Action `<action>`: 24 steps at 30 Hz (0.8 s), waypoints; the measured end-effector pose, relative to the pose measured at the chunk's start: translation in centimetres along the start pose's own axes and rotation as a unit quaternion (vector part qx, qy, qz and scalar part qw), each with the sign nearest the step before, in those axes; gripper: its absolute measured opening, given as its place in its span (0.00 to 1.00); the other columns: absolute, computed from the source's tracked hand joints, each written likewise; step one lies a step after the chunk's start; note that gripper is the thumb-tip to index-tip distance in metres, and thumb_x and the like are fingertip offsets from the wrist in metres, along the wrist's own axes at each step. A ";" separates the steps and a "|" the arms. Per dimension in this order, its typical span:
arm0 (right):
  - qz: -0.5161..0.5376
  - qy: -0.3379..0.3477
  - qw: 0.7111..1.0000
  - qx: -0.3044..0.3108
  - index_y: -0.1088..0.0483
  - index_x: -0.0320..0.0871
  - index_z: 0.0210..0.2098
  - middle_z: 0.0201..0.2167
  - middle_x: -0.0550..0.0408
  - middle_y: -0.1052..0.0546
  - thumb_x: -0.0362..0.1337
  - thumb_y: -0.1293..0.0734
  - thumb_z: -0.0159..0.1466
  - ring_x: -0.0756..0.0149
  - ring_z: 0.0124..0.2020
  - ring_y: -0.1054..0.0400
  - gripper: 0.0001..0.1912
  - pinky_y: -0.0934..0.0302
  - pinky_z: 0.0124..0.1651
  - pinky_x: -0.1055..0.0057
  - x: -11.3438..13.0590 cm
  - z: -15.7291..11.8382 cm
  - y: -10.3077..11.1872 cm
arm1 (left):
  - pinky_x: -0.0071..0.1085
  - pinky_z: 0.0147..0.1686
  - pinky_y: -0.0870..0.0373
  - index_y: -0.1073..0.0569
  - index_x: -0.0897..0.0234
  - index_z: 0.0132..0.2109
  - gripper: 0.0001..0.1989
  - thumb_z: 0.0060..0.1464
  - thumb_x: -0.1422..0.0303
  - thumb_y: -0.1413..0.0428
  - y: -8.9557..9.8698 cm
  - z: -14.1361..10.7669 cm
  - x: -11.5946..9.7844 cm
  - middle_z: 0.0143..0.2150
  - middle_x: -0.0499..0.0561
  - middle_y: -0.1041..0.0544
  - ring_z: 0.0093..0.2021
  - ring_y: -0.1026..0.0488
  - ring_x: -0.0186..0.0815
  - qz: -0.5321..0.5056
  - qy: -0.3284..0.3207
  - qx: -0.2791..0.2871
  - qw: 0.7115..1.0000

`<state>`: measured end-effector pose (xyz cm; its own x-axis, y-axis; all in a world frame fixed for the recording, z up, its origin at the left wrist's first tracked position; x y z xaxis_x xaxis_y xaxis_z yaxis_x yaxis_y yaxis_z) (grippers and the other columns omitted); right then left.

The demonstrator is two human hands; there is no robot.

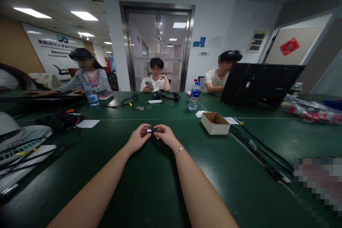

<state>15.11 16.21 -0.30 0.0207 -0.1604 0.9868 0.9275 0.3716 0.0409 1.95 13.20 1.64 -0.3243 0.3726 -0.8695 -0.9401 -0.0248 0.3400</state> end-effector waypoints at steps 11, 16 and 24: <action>0.000 -0.001 1.000 0.002 0.31 0.41 0.40 0.26 0.61 0.29 0.33 0.30 0.49 0.74 0.25 0.35 0.17 0.39 0.31 0.73 0.3 -0.2 -0.1 | 0.27 0.27 0.41 0.28 0.63 0.30 0.21 0.53 0.49 0.52 0.7 -0.1 0.6 0.24 0.45 0.29 0.26 0.33 0.32 0.097 0.048 -0.020 0.994; -0.003 0.002 1.000 0.018 0.31 0.41 0.41 0.27 0.60 0.28 0.33 0.29 0.49 0.74 0.25 0.35 0.18 0.38 0.31 0.73 0.3 -0.2 -0.3 | 0.27 0.26 0.45 0.30 0.63 0.24 0.27 0.54 0.46 0.57 1.1 -0.2 0.3 0.21 0.45 0.31 0.24 0.35 0.33 0.156 0.062 -0.017 0.986; -0.005 0.000 1.000 0.004 0.31 0.41 0.40 0.27 0.61 0.30 0.34 0.28 0.50 0.74 0.25 0.34 0.18 0.38 0.30 0.73 0.3 -0.2 0.0 | 0.28 0.29 0.40 0.27 0.62 0.31 0.21 0.54 0.50 0.53 1.0 -0.3 0.1 0.29 0.48 0.27 0.29 0.32 0.34 0.144 0.040 -0.023 0.988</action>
Point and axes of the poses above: each hand's wrist, its own z-axis towards the middle knuckle, its own y-axis out of the back of the hand, x = y × z, the point moved 9 cm from there along z, towards the middle knuckle
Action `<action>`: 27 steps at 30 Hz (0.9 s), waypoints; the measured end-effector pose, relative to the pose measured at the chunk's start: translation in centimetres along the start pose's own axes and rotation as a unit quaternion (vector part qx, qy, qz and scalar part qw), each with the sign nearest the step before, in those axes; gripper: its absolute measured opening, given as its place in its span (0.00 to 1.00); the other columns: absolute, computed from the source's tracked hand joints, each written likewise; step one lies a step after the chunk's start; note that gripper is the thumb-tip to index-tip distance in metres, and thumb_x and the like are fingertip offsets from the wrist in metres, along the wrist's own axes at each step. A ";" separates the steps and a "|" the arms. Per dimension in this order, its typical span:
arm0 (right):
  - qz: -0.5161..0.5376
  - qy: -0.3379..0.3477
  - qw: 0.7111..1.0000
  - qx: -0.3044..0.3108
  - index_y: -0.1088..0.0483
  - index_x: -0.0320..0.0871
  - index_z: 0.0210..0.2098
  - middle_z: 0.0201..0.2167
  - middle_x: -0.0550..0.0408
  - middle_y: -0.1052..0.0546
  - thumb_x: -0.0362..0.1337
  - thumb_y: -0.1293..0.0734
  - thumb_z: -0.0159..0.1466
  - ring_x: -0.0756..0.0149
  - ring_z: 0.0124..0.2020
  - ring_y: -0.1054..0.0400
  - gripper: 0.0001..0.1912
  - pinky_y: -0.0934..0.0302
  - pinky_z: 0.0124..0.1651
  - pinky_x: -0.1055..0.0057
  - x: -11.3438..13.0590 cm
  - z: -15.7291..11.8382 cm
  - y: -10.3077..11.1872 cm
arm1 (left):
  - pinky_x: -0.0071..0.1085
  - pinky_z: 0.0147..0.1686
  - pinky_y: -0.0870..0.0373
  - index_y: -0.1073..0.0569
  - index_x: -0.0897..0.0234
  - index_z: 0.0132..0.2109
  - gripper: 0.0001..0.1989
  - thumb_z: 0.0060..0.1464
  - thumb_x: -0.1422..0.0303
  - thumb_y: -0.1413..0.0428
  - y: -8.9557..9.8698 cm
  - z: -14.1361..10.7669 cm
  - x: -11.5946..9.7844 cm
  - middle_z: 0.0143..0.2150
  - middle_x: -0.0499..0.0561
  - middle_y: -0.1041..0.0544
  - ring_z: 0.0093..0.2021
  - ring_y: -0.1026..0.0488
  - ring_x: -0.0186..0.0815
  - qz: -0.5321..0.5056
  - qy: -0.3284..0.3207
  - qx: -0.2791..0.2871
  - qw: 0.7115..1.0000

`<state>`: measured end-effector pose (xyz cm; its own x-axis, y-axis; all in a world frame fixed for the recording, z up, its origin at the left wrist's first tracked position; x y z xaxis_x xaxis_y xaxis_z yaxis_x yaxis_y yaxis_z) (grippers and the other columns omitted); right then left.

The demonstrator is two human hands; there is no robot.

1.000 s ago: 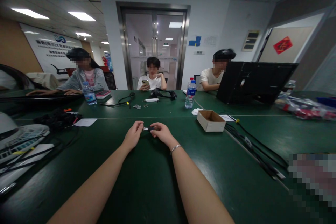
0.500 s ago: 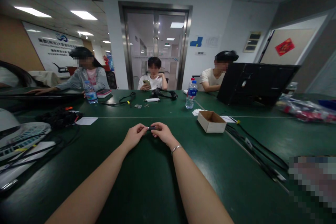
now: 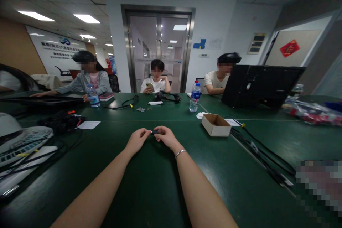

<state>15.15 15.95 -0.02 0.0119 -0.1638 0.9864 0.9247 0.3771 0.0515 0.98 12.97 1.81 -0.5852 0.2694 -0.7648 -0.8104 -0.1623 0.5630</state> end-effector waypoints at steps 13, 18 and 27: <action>0.010 0.006 1.000 -0.010 0.31 0.40 0.40 0.21 0.64 0.32 0.39 0.28 0.50 0.74 0.22 0.35 0.19 0.38 0.28 0.74 0.0 0.1 0.1 | 0.33 0.41 0.30 0.28 0.57 0.48 0.17 0.50 0.67 0.43 -0.1 0.3 -0.6 0.42 0.51 0.26 0.39 0.27 0.36 -0.115 -0.052 -0.007 0.992; 0.009 0.006 1.000 -0.012 0.31 0.40 0.40 0.23 0.63 0.31 0.39 0.27 0.50 0.73 0.24 0.34 0.19 0.38 0.29 0.73 0.1 0.1 0.1 | 0.31 0.39 0.31 0.29 0.61 0.46 0.17 0.55 0.56 0.49 0.0 0.4 0.6 0.38 0.51 0.24 0.37 0.27 0.36 -0.134 0.002 -0.027 0.991; -0.022 0.000 1.000 -0.009 0.30 0.41 0.40 0.22 0.62 0.31 0.39 0.29 0.51 0.73 0.23 0.34 0.17 0.38 0.29 0.73 0.4 -0.1 0.0 | 0.31 0.40 0.32 0.27 0.61 0.39 0.09 0.54 0.63 0.48 0.6 0.3 -0.2 0.36 0.50 0.24 0.38 0.27 0.35 -0.135 -0.030 -0.029 0.990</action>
Point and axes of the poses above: each hand's wrist, its own z-axis towards the middle knuckle, its own y-axis out of the back of the hand, x = y × z, the point moved 9 cm from there along z, towards the middle knuckle
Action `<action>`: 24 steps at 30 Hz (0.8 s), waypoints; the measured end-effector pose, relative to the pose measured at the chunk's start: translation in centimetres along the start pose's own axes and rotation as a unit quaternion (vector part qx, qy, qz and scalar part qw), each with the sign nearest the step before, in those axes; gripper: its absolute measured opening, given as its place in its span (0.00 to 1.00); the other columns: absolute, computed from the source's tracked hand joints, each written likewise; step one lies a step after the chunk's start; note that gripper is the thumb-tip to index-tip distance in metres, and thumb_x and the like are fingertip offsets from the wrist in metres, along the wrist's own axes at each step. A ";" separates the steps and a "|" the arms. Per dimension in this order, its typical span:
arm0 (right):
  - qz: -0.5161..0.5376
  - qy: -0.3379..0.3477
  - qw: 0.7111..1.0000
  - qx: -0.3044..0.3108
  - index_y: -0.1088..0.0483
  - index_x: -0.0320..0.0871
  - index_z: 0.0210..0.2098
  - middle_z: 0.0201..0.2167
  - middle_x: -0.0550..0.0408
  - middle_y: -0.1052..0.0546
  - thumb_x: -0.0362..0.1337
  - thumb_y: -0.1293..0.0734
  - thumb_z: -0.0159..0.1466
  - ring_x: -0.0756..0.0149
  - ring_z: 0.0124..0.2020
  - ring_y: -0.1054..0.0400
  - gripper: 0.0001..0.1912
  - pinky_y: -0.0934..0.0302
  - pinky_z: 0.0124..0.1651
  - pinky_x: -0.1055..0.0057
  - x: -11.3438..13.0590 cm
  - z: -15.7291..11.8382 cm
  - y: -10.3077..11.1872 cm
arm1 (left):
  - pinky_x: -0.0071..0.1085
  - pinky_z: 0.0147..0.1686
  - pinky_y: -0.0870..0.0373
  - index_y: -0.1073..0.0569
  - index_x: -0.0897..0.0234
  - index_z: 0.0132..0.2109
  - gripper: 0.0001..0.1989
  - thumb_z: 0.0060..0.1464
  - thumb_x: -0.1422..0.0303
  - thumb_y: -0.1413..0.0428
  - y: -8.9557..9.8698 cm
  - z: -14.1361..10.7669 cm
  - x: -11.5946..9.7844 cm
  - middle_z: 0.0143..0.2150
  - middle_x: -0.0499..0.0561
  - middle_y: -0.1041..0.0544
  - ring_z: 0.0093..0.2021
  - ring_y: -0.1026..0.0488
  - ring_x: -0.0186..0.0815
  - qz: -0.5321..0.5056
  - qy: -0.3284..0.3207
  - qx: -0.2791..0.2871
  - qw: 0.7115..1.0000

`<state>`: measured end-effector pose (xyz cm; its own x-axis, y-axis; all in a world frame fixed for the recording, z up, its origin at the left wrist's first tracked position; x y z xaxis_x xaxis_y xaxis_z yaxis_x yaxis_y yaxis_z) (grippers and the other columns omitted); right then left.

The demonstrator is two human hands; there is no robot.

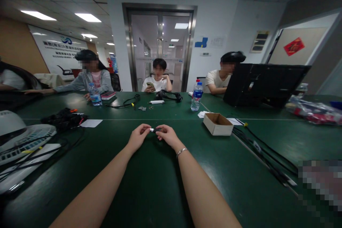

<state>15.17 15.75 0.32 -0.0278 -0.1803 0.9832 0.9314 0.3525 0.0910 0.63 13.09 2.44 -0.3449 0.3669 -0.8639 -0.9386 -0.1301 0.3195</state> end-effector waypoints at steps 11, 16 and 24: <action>-0.304 0.137 0.943 -0.007 0.29 0.44 0.37 0.33 0.55 0.26 0.37 0.36 0.59 0.66 0.34 0.34 0.07 0.42 0.39 0.69 3.9 -1.7 -2.5 | 0.35 0.46 0.31 0.26 0.64 0.39 0.09 0.51 0.65 0.43 -0.9 0.0 0.2 0.39 0.52 0.23 0.42 0.26 0.37 -0.107 0.013 0.078 0.991; -0.402 0.106 0.910 -0.005 0.33 0.43 0.37 0.33 0.51 0.27 0.31 0.38 0.59 0.65 0.33 0.34 0.07 0.43 0.37 0.70 5.4 -2.8 -1.6 | 0.31 0.40 0.30 0.28 0.65 0.46 0.15 0.52 0.62 0.44 -0.6 0.0 1.2 0.38 0.53 0.23 0.39 0.26 0.35 -0.138 0.067 0.069 0.986; -0.455 -0.037 0.889 -0.019 0.40 0.48 0.39 0.35 0.51 0.27 0.45 0.40 0.60 0.62 0.34 0.31 0.10 0.39 0.38 0.65 5.2 -13.0 10.5 | 0.31 0.38 0.31 0.27 0.65 0.43 0.13 0.53 0.63 0.46 -0.3 0.4 2.5 0.38 0.53 0.24 0.36 0.27 0.34 -0.123 0.092 0.052 0.987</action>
<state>29.55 6.58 4.37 -0.7993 -0.3140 0.5123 0.5219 0.0597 0.8509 0.08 14.47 0.30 -0.1113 0.2011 -0.9732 -0.9918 0.0400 0.1216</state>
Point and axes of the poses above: each hand's wrist, its own z-axis towards the middle knuckle, its own y-axis out of the back of the hand, x = y × z, the point moved 9 cm from there along z, towards the middle knuckle
